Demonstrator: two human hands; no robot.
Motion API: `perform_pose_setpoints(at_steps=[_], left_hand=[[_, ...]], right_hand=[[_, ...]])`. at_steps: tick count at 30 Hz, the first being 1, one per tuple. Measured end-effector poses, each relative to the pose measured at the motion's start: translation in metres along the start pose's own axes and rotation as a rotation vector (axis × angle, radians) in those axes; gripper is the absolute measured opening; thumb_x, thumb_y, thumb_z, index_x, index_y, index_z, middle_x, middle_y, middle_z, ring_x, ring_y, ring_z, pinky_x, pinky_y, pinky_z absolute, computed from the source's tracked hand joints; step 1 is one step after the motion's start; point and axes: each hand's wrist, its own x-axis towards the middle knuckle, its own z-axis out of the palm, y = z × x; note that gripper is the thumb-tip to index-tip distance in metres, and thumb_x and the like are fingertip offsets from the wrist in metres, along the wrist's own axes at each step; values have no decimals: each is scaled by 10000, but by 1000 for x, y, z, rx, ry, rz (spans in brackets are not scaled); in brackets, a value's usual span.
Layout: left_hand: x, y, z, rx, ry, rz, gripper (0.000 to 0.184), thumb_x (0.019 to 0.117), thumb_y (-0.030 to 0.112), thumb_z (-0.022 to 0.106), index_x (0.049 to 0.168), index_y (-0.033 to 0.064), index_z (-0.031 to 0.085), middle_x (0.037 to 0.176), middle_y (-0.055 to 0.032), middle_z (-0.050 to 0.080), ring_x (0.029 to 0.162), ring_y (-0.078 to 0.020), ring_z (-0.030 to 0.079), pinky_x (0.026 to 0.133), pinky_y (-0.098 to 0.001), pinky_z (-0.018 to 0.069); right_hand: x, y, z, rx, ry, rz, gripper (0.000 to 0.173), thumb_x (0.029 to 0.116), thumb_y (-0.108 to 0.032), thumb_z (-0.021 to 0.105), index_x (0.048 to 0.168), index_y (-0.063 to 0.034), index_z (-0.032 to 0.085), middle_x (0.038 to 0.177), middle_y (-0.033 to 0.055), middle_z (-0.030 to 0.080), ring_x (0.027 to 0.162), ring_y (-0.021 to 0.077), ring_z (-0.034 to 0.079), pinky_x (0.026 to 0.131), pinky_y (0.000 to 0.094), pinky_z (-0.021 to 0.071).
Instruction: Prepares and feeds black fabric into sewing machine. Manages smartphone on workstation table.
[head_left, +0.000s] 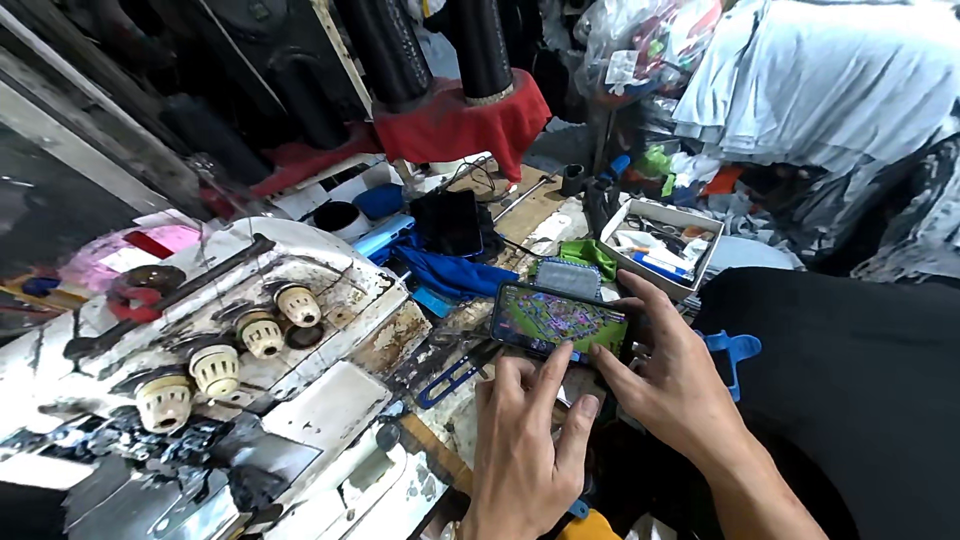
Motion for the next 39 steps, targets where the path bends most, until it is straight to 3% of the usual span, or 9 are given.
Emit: perform_pose_setpoints(at_steps=[8,16,28,39], left_hand=[[0,0,-1,-9,2,-9,545,1022,597,431,1458,317,598,1097,-13,576,963,-153,544,824,-405,462],[1,0,-1,-21,2,-18,545,1023,593,430,1457,310,601,1092,-15,577,953,-147,549,825,-400,468],[6,2,-2,-4,-18,-36,556,1026,603,412,1481,325,571,1099,-20,575,946,-158,551,812,-417,463],[11,3,-3,19,-6,-37,546,1022,598,426,1490,347,556,1083,-7,557,963,-161,540,845,-423,477]], right_hand=[[-1,0,0,-7,-7,20,752,882,-437,693,1555,-265,406,1324,-40,627,1076,94,657,851,382,606],[0,1,3,-8,24,14,712,931,-495,649,1553,-243,414,1287,-24,636,1010,102,669,811,366,610],[0,1,4,-43,42,-6,722,903,-421,691,1542,-216,425,1285,-10,641,1008,110,670,794,375,613],[-1,1,1,15,23,5,688,922,-452,659,1539,-246,432,1308,-30,631,1040,93,662,815,356,605]])
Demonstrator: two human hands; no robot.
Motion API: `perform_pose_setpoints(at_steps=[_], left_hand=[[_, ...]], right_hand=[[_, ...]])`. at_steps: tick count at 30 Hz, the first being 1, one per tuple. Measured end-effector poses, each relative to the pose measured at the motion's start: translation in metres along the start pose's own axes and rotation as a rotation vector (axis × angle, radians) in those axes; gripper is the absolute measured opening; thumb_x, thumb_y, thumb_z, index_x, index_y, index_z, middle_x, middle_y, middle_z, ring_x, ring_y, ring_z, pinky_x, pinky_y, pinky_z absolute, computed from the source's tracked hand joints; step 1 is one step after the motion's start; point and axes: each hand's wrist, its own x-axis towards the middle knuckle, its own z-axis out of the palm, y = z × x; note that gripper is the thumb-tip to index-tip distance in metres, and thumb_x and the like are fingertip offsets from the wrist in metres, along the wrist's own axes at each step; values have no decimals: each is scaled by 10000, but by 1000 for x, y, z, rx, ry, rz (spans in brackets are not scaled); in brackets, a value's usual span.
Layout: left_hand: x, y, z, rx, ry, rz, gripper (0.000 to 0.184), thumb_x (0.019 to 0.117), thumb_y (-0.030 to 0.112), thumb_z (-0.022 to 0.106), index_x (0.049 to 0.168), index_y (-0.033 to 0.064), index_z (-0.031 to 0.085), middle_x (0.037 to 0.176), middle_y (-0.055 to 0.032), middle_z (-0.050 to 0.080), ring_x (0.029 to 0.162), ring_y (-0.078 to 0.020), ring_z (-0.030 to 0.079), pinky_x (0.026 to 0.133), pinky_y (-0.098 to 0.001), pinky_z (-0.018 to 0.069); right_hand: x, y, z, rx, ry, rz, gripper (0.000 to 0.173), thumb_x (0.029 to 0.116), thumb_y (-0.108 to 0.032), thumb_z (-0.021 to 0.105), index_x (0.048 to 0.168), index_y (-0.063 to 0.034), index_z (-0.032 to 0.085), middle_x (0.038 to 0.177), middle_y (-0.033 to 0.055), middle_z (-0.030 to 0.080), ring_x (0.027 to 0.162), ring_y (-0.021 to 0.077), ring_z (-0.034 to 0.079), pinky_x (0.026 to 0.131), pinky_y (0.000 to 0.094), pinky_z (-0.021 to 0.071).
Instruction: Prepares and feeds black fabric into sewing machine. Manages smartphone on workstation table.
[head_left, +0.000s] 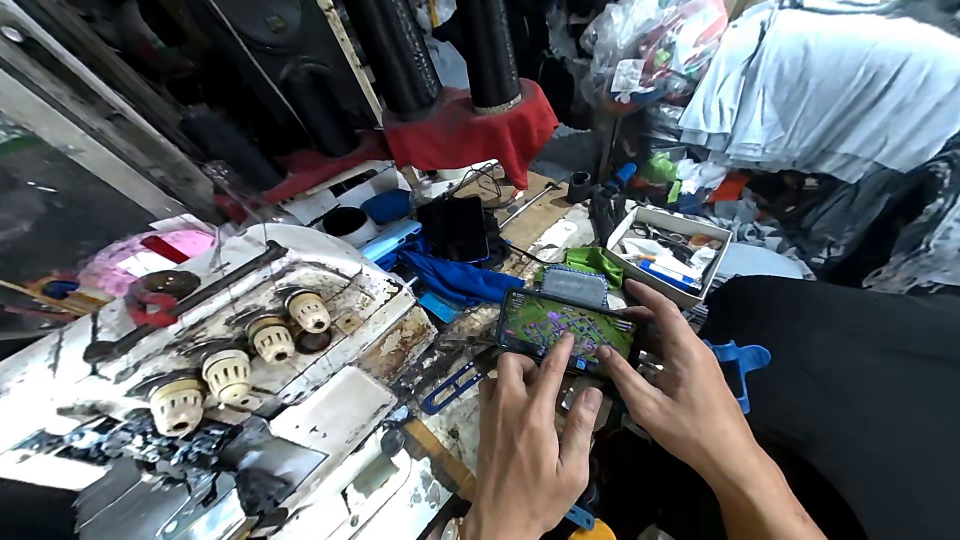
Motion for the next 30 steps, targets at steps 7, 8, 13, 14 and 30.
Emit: perform_pose_setpoints(at_steps=[7,8,13,14,30], left_hand=[[-1,-3,0,5,-9,-9,541,1027,596,421,1495,356,547,1072,-6,553,953,-163,535,837,-419,477],[-1,-3,-1,7,-9,-10,542,1026,597,425,1496,358,545,1068,-5,548,948,-161,533,836,-420,476],[6,1,-1,44,-11,2,547,1027,595,418,1502,353,540,1076,-21,547,927,-171,535,820,-432,473],[7,2,-1,48,-10,2,549,1028,598,418,1504,352,539,1072,-21,545,919,-169,535,816,-432,474],[4,-1,2,29,2,6,548,1031,583,417,1506,338,538,1079,-21,547,960,-175,532,850,-444,467]], right_hand=[[0,1,0,15,-11,10,697,925,-452,658,1550,-258,418,1335,-17,614,1061,101,662,834,361,610],[0,1,0,15,-10,7,697,925,-448,657,1550,-255,418,1336,-13,612,1065,105,659,838,364,606],[0,1,0,-7,-5,-3,696,922,-446,653,1545,-236,426,1329,-24,622,1064,98,657,838,363,602],[0,1,0,-13,-1,-3,696,919,-450,654,1542,-233,431,1326,-26,625,1058,96,658,836,362,601],[-1,2,0,4,-4,5,693,922,-448,659,1543,-246,426,1327,-29,618,1037,93,664,821,351,609]])
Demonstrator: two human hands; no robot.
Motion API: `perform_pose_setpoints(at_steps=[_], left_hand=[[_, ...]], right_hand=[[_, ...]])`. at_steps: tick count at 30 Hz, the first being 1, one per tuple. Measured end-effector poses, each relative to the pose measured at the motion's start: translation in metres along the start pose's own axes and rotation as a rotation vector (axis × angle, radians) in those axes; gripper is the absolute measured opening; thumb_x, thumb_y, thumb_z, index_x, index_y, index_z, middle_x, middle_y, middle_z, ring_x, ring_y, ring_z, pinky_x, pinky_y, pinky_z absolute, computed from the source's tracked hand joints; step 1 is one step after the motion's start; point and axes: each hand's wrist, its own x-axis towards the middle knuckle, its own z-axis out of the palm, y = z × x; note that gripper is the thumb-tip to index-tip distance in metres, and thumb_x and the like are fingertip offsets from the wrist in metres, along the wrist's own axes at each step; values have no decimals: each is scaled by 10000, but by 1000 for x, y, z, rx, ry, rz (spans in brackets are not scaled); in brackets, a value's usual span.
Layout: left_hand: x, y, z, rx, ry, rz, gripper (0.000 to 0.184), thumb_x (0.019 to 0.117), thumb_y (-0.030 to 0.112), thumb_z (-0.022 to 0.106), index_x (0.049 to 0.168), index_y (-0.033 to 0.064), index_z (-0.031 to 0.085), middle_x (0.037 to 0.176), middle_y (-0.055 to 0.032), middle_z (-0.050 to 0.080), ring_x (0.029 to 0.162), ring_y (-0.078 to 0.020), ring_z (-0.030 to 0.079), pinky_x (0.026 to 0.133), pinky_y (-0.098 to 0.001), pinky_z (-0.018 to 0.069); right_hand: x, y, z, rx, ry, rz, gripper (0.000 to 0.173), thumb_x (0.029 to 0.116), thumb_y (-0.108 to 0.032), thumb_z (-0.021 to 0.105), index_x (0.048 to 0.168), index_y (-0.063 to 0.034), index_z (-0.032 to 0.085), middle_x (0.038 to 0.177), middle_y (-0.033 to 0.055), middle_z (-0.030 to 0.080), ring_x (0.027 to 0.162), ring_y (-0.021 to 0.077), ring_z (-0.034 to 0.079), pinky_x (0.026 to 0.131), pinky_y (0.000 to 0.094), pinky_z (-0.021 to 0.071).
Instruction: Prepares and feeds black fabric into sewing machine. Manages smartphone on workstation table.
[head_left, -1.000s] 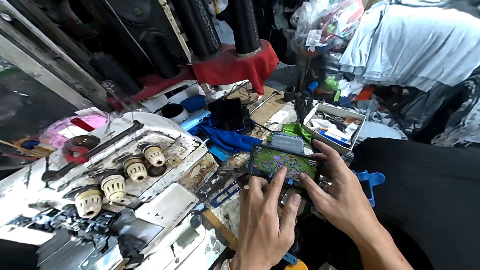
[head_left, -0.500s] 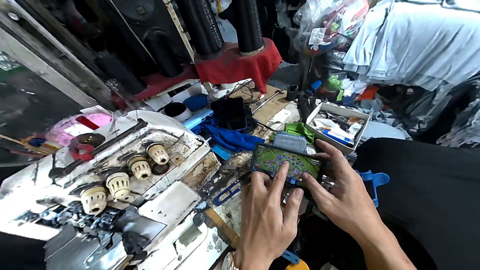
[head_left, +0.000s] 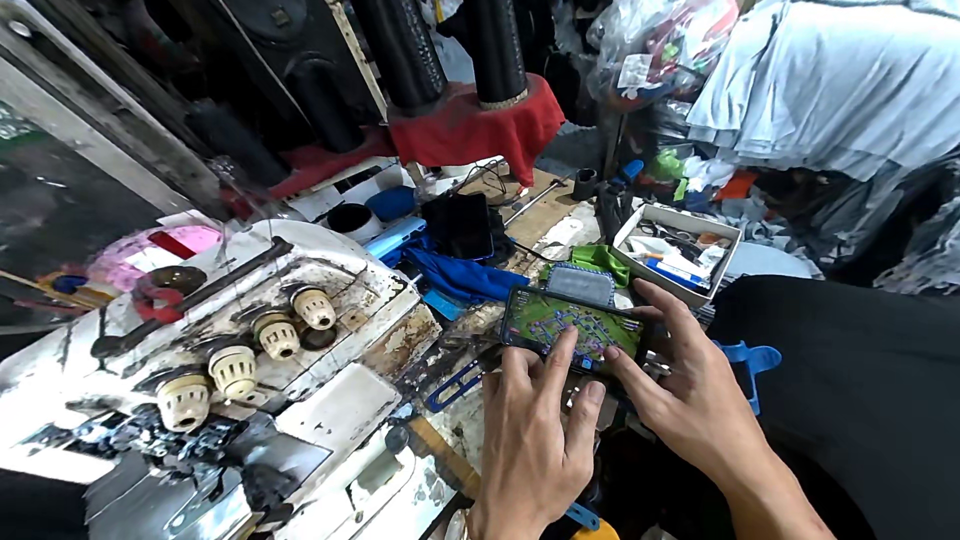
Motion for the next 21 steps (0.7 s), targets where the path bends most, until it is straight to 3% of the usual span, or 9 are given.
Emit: perform_pose_setpoints(at_steps=[11,21], left_hand=[[-6,-4,-4,-57,16,-12,514,1031,550,457,1495,347,548,1102,-10,555,962,-158,541,833,-421,491],[-12,-3,-6,-36,7,7,512,1027,523,493,1497,327,548,1136,-9,567,943,-142,553,828,-405,491]], right_hand=[[-1,-1,-2,9,-8,2,695,923,-446,660,1543,-238,426,1331,-18,615,1021,93,671,803,349,617],[-5,1,-4,22,-47,-28,779,877,-411,704,1570,-255,385,1408,-11,575,1184,112,623,937,390,589]])
